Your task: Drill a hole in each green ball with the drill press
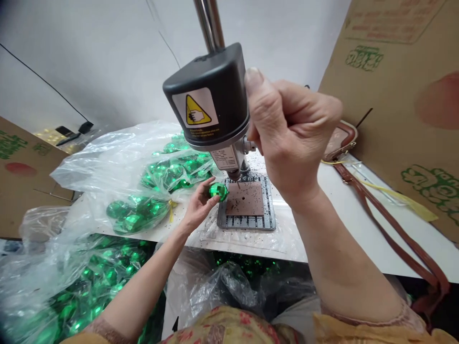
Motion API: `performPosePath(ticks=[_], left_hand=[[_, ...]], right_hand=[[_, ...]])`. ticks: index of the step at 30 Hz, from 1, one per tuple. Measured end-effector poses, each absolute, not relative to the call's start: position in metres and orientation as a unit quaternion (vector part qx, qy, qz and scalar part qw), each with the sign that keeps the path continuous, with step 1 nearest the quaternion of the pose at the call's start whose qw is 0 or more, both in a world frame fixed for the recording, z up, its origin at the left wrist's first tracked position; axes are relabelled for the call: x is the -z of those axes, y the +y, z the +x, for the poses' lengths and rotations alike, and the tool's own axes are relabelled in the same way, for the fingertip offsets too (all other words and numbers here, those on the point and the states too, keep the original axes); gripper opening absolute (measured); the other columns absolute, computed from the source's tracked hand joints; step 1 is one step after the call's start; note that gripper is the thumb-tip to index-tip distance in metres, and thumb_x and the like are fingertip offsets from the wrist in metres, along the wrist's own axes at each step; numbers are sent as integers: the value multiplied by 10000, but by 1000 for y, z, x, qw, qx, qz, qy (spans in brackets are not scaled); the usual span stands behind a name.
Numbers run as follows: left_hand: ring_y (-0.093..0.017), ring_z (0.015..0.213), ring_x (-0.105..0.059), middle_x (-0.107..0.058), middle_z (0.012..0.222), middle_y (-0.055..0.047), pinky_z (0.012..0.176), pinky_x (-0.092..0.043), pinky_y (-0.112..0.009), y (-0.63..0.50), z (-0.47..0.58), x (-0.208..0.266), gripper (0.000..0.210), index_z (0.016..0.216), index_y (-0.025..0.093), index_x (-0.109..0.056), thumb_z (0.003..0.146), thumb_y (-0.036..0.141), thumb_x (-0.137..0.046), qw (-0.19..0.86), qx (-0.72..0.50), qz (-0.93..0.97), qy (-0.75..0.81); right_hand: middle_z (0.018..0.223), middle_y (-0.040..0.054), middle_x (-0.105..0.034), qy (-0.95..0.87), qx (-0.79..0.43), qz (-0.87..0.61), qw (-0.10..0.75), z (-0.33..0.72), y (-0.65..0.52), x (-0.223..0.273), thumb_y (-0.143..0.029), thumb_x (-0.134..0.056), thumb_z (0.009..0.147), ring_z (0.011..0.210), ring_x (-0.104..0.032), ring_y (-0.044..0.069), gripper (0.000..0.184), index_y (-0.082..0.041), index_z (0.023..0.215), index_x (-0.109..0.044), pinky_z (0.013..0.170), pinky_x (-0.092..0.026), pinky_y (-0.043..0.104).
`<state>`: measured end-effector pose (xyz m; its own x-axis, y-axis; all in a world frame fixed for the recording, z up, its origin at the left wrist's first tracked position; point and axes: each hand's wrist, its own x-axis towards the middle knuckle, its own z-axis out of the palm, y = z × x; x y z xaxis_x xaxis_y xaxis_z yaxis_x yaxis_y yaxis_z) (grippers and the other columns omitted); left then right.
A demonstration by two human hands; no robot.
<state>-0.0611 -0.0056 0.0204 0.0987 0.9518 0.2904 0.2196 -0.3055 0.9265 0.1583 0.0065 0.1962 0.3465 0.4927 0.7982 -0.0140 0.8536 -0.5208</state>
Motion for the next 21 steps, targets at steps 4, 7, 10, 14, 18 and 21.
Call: performPosePath(ticks=[4, 7, 10, 14, 18, 21], left_hand=[[-197, 956, -636, -661, 1054, -65, 858, -512, -332, -5, -44, -10, 528, 1220, 207, -572, 828, 507, -761, 433, -480, 617, 449], [-214, 962, -638, -678, 1078, -78, 862, -508, -348, 2, -39, -3, 522, 1232, 195, -589, 835, 496, -746, 428, -456, 630, 462], [-222, 979, -640, -691, 1124, -82, 876, -502, -356, 9, -35, -3, 513, 1256, 202, -606, 841, 474, -733, 393, -442, 651, 476], [-195, 912, -627, -698, 1095, -66, 811, -498, -322, 12, -30, -9, 484, 1243, 213, -626, 829, 429, -752, 337, -424, 689, 481], [-173, 836, -602, -681, 1008, -48, 737, -488, -294, 11, -25, -13, 511, 1205, 208, -607, 773, 393, -809, 317, -421, 696, 487], [-173, 820, -588, -659, 958, -41, 732, -485, -300, 11, -22, -14, 473, 1140, 203, -628, 744, 364, -830, 294, -416, 704, 495]], right_hand=[[428, -59, -358, -549, -162, -209, 793, 158, 7, -196, -183, -571, 920, 414, -326, 7, 459, -163, 483, -434, 455, -259, 233], [434, -58, -359, -554, -153, -216, 789, 158, 6, -196, -192, -567, 928, 424, -330, 3, 466, -161, 486, -424, 460, -256, 225], [453, -58, -364, -559, -153, -232, 781, 159, 3, -196, -194, -550, 942, 438, -340, -6, 475, -158, 491, -405, 470, -274, 211], [457, -66, -368, -563, -161, -237, 775, 159, 1, -197, -191, -537, 952, 442, -344, -3, 475, -164, 497, -401, 482, -297, 212], [425, -75, -343, -561, -139, -218, 787, 158, 3, -198, -197, -585, 933, 400, -301, 9, 478, -175, 486, -418, 449, -302, 235], [425, -70, -332, -563, -125, -228, 785, 157, 4, -198, -319, -624, 916, 396, -291, 26, 501, -188, 482, -411, 448, -332, 256]])
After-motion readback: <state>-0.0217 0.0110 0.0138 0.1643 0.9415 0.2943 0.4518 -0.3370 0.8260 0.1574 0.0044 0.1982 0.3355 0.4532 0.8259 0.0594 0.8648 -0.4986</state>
